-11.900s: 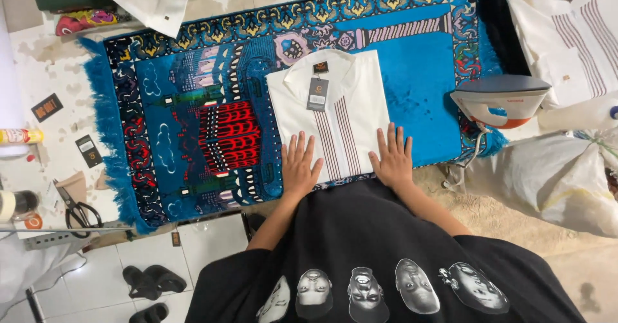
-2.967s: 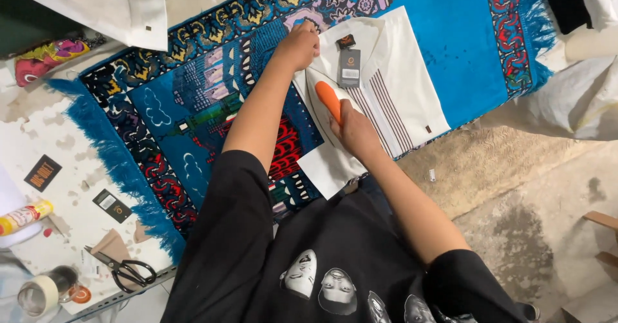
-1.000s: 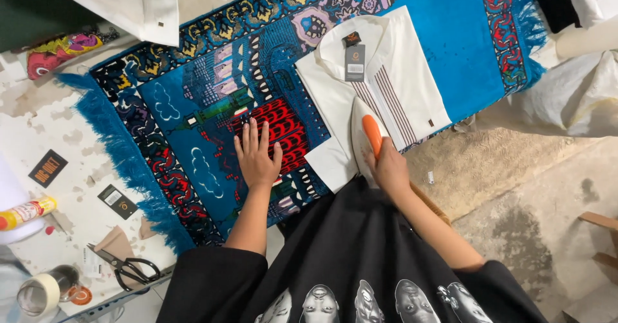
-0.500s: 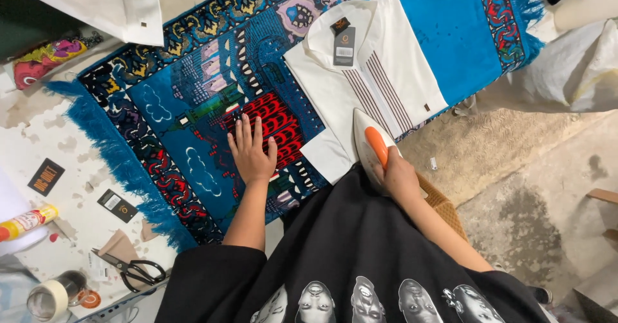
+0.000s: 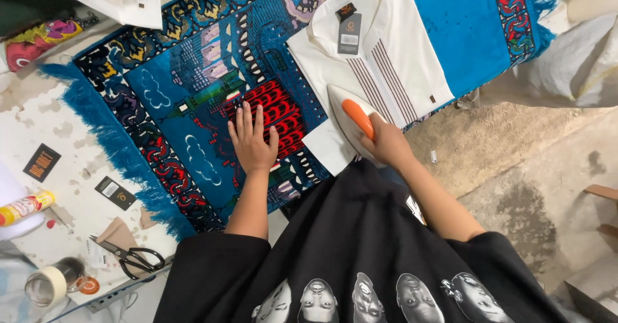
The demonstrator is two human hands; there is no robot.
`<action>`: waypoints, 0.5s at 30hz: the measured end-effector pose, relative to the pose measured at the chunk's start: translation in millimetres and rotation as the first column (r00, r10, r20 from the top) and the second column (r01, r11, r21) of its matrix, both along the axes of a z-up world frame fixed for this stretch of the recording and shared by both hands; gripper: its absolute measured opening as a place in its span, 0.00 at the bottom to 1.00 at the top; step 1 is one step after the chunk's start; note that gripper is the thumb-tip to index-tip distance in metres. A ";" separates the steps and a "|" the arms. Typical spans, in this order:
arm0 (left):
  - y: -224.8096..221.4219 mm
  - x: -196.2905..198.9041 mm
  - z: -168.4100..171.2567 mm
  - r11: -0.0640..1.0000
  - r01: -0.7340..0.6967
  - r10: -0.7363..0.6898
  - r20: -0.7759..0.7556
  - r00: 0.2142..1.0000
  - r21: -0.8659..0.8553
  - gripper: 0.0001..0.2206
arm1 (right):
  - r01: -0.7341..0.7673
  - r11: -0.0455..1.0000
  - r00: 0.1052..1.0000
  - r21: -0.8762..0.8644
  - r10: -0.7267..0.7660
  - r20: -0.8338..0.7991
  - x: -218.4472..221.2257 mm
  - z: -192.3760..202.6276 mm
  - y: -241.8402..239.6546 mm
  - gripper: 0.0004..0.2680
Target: Ironing and folding a white shirt on a patterned mat, using an iron to press the fabric and create neat folds.
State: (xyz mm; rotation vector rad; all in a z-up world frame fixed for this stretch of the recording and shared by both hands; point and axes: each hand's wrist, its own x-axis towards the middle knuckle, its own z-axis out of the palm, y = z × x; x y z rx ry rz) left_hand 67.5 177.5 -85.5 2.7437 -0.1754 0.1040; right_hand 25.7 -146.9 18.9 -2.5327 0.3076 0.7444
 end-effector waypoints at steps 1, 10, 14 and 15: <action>-0.5 0.1 -0.4 1.000 -0.004 0.004 -0.006 1.000 -0.002 0.26 | -0.004 1.000 1.000 -0.002 0.004 -0.006 -20.7 -1.5 -6.7 0.16; -1.1 1.0 -0.9 0.999 0.004 -0.007 0.083 0.997 0.034 0.27 | 0.089 0.996 0.992 -0.021 -0.090 -0.086 -27.3 -0.1 5.8 0.17; -4.2 -9.5 3.2 0.999 0.021 -0.024 0.095 0.995 0.027 0.25 | 0.068 0.998 0.993 -0.009 -0.067 0.097 23.9 13.3 41.1 0.14; -4.9 -13.2 5.0 0.999 0.025 -0.030 0.106 0.994 0.042 0.25 | 0.055 0.998 0.991 -0.022 -0.052 0.121 31.5 17.2 48.1 0.14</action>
